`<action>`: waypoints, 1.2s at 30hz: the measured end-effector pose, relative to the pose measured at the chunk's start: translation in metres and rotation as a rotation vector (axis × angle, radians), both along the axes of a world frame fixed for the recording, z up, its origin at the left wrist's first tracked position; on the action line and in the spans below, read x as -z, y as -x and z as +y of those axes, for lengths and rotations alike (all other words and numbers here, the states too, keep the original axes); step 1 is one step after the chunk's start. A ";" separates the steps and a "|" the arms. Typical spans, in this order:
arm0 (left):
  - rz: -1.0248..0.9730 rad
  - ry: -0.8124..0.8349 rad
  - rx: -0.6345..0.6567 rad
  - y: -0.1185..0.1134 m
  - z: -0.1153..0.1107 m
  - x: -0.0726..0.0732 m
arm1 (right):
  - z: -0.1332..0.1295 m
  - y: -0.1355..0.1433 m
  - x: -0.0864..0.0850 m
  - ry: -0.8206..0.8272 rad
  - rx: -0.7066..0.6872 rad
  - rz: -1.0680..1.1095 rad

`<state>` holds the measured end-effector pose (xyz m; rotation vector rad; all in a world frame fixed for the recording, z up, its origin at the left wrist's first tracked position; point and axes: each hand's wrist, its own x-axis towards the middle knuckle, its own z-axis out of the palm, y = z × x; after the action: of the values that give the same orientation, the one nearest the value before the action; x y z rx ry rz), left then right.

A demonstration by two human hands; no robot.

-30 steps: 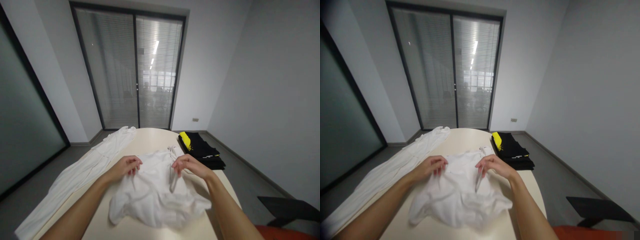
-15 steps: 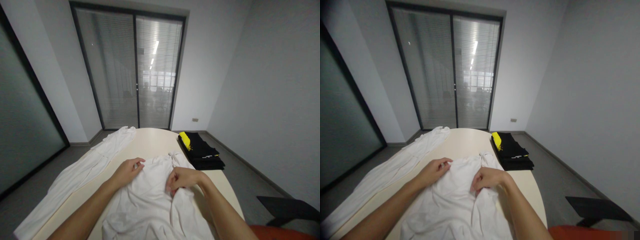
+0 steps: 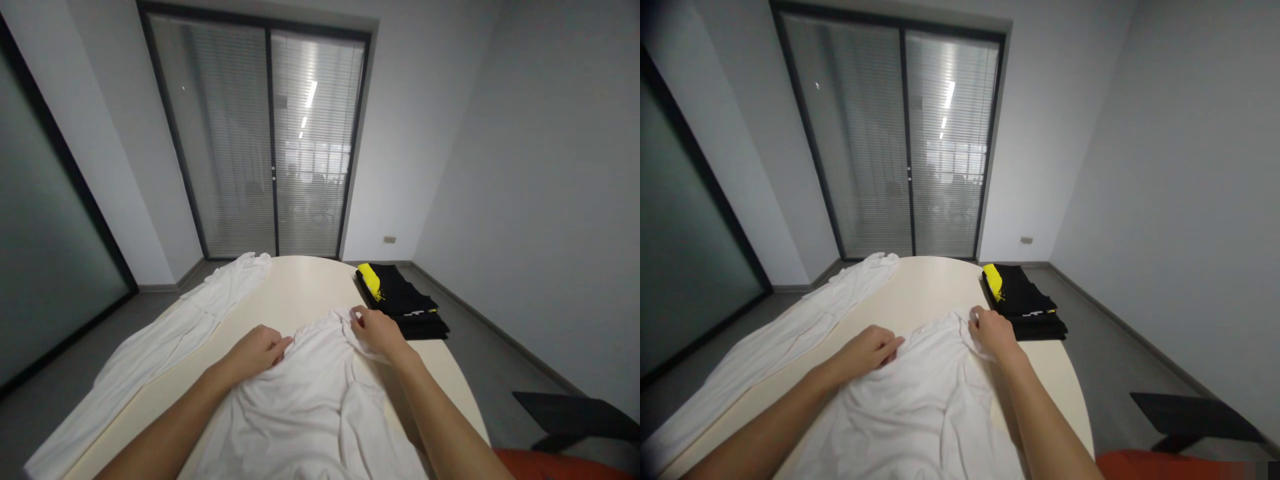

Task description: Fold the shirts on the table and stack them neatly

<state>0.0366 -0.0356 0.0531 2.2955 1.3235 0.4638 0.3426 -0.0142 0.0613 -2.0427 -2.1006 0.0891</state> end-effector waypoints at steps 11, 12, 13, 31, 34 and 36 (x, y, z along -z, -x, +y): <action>0.123 -0.056 -0.134 0.007 0.007 0.024 | 0.008 -0.011 0.017 -0.039 -0.061 0.207; 0.125 -0.074 -0.147 0.007 0.007 0.022 | 0.010 -0.013 0.020 -0.042 -0.070 0.228; 0.109 -0.094 -0.168 0.006 0.007 0.019 | 0.012 -0.014 0.023 -0.036 -0.072 0.252; -0.313 -0.336 -0.448 0.049 0.041 0.024 | 0.018 -0.009 0.014 -0.223 -0.224 0.591; -0.168 -0.354 -0.405 0.051 0.038 0.027 | 0.015 -0.011 0.015 -0.078 -0.188 0.535; -0.137 -0.335 -0.445 0.052 0.037 0.023 | 0.015 -0.014 0.013 -0.070 -0.184 0.502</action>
<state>-0.0157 0.0011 0.0305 2.1571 1.8017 1.0383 0.3565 0.0009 0.0485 -1.5721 -1.9252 0.4946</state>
